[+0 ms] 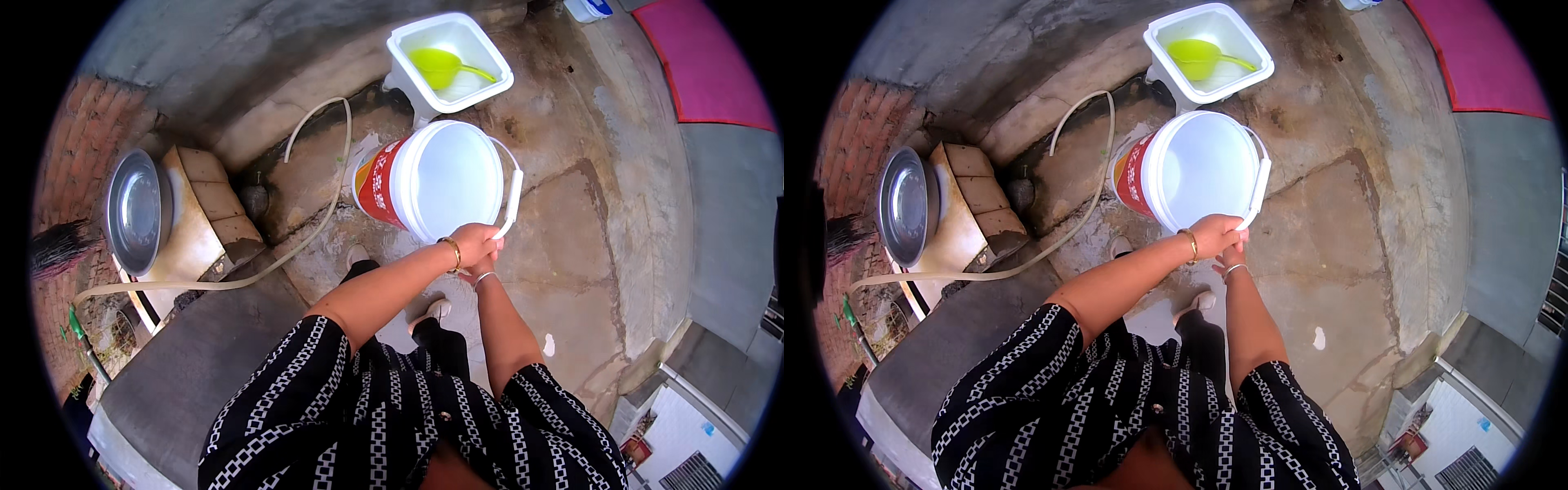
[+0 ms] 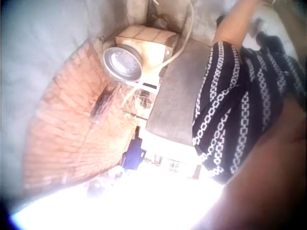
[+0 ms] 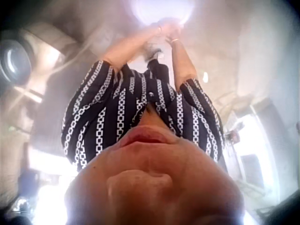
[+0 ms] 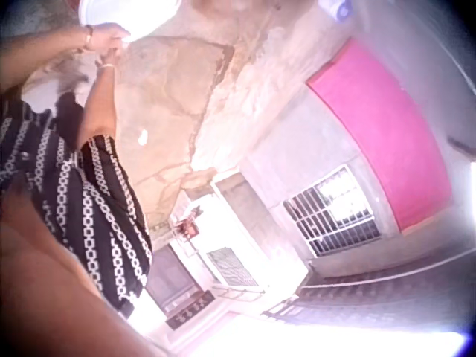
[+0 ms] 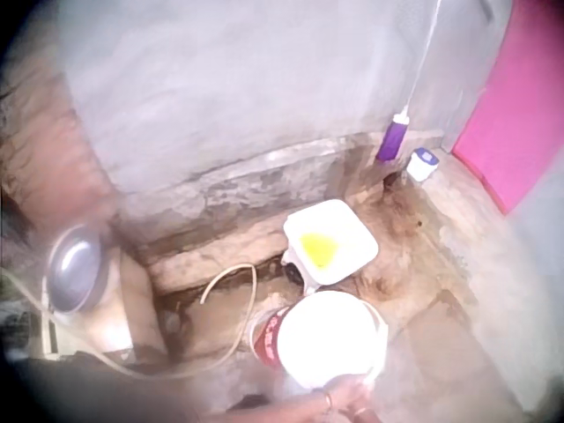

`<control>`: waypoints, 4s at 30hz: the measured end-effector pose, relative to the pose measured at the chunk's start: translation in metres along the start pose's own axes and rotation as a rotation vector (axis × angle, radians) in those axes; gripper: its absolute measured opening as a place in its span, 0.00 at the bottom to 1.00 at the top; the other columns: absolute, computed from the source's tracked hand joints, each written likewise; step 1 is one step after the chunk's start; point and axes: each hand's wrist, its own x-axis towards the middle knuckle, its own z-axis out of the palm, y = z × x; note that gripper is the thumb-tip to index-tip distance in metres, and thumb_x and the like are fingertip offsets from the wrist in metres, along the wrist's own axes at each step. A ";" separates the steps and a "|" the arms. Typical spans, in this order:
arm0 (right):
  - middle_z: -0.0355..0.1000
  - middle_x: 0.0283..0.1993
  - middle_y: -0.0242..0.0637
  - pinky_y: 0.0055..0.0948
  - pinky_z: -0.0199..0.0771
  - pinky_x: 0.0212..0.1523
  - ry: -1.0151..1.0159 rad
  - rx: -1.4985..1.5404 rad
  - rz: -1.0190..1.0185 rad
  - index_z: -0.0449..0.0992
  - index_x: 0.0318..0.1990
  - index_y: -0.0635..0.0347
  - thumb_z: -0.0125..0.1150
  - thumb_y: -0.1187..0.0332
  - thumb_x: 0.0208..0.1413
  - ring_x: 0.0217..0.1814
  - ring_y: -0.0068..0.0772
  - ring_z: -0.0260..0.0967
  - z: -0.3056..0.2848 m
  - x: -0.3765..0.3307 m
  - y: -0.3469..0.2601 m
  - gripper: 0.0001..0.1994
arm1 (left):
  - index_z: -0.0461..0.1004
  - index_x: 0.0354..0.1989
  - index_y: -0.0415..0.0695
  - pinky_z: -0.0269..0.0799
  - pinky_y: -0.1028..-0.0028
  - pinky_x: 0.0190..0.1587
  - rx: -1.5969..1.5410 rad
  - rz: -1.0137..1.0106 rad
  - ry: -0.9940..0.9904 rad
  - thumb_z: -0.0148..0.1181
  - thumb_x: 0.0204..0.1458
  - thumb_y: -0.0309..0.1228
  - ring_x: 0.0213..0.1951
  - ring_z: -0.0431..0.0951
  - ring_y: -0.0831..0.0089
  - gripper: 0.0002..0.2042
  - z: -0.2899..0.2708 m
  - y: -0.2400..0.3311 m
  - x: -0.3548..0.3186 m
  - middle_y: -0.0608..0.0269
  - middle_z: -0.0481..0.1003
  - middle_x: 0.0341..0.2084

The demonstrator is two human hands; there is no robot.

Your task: The person fills a bucket with water using a hose, mops a floor area inside a room, and then carries multiple pairs of shoes from a balcony to an outdoor courtyard where they are placed on a wooden stand.

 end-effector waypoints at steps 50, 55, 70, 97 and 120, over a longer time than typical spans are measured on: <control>0.61 0.54 0.51 0.36 0.59 0.55 -0.393 -0.704 -0.745 0.61 0.54 0.62 0.47 0.69 0.50 0.54 0.49 0.60 0.506 0.232 -0.037 0.22 | 0.67 0.45 0.46 0.66 0.63 0.48 0.267 -0.744 1.106 0.58 0.44 0.38 0.46 0.70 0.56 0.19 -0.369 -0.431 0.003 0.51 0.67 0.44; 0.59 0.55 0.54 0.35 0.57 0.57 -0.478 -0.728 -0.736 0.60 0.55 0.62 0.47 0.68 0.49 0.58 0.49 0.57 0.536 0.299 0.003 0.23 | 0.66 0.46 0.46 0.66 0.63 0.49 0.253 -1.032 1.041 0.58 0.44 0.38 0.46 0.70 0.55 0.20 -0.378 -0.545 0.032 0.51 0.67 0.44; 0.65 0.40 0.40 0.29 0.67 0.35 -1.018 0.213 0.156 0.61 0.46 0.58 0.54 0.58 0.53 0.36 0.32 0.66 0.484 0.042 -0.133 0.19 | 0.66 0.36 0.39 0.67 0.73 0.31 -0.170 -0.204 1.021 0.48 0.48 0.28 0.27 0.72 0.75 0.08 -0.274 -0.205 -0.151 0.64 0.71 0.22; 0.60 0.25 0.29 0.21 0.57 0.22 -0.246 0.429 -0.193 0.61 0.49 0.51 0.38 0.63 0.59 0.21 0.20 0.54 0.115 -0.064 -0.172 0.13 | 0.55 0.38 0.42 0.63 0.53 0.29 0.016 -0.117 0.228 0.50 0.49 0.34 0.26 0.70 0.44 0.14 -0.060 -0.038 -0.053 0.43 0.70 0.21; 0.61 0.53 0.52 0.37 0.62 0.52 -0.520 -0.942 -1.460 0.65 0.51 0.65 0.52 0.67 0.50 0.51 0.50 0.62 0.366 0.003 -0.189 0.20 | 0.63 0.49 0.43 0.68 0.62 0.43 0.187 -0.439 1.029 0.50 0.49 0.31 0.41 0.73 0.56 0.18 -0.271 -0.240 0.008 0.49 0.71 0.39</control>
